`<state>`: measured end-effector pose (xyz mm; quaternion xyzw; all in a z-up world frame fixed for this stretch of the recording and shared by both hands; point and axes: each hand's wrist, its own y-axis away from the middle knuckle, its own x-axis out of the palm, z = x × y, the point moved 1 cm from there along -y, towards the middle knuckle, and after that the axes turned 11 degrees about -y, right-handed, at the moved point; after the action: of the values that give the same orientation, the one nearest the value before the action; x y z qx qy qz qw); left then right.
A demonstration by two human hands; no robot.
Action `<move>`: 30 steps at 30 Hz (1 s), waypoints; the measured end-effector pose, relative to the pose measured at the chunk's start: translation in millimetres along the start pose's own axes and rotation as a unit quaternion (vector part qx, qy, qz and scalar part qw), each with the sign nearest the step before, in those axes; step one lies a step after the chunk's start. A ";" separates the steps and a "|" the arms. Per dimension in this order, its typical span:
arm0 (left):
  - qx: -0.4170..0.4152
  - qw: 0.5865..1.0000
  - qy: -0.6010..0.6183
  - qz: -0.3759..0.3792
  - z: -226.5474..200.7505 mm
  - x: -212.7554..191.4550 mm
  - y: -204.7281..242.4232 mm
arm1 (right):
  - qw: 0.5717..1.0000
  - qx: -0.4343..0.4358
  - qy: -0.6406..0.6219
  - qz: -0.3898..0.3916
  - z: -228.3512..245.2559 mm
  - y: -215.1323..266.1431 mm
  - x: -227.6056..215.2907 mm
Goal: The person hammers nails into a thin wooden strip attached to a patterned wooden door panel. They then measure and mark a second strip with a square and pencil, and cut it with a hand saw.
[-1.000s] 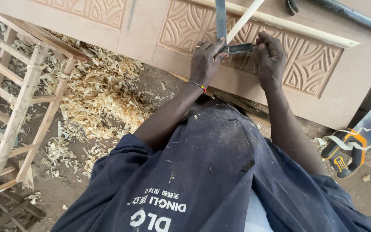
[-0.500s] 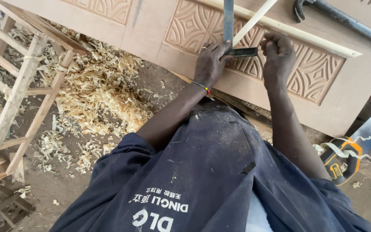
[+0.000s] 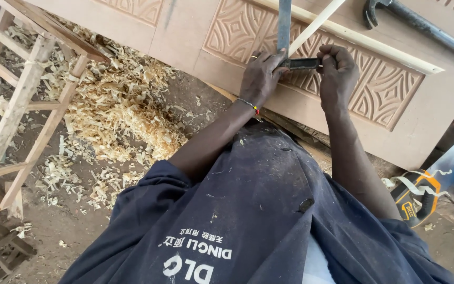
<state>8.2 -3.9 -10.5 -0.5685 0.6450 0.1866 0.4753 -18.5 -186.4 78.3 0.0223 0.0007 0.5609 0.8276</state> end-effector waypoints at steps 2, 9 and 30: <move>0.004 1.000 0.001 -0.006 0.9 0.0 -1.0 | 1.000 0.003 -0.003 -0.001 1.4 -2.4 -0.4; -0.001 1.000 0.029 0.004 -2.5 -9.1 -2.0 | 0.999 0.004 0.040 0.007 14.2 -4.3 5.8; -0.008 1.000 0.026 -0.011 -8.0 -17.0 -6.3 | 0.980 -0.068 0.182 0.046 26.8 -6.9 14.5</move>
<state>9.1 -2.4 9.2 -0.5839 0.6492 0.1720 0.4561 -6.0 -176.5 105.2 -0.1363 0.1117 0.5917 0.7866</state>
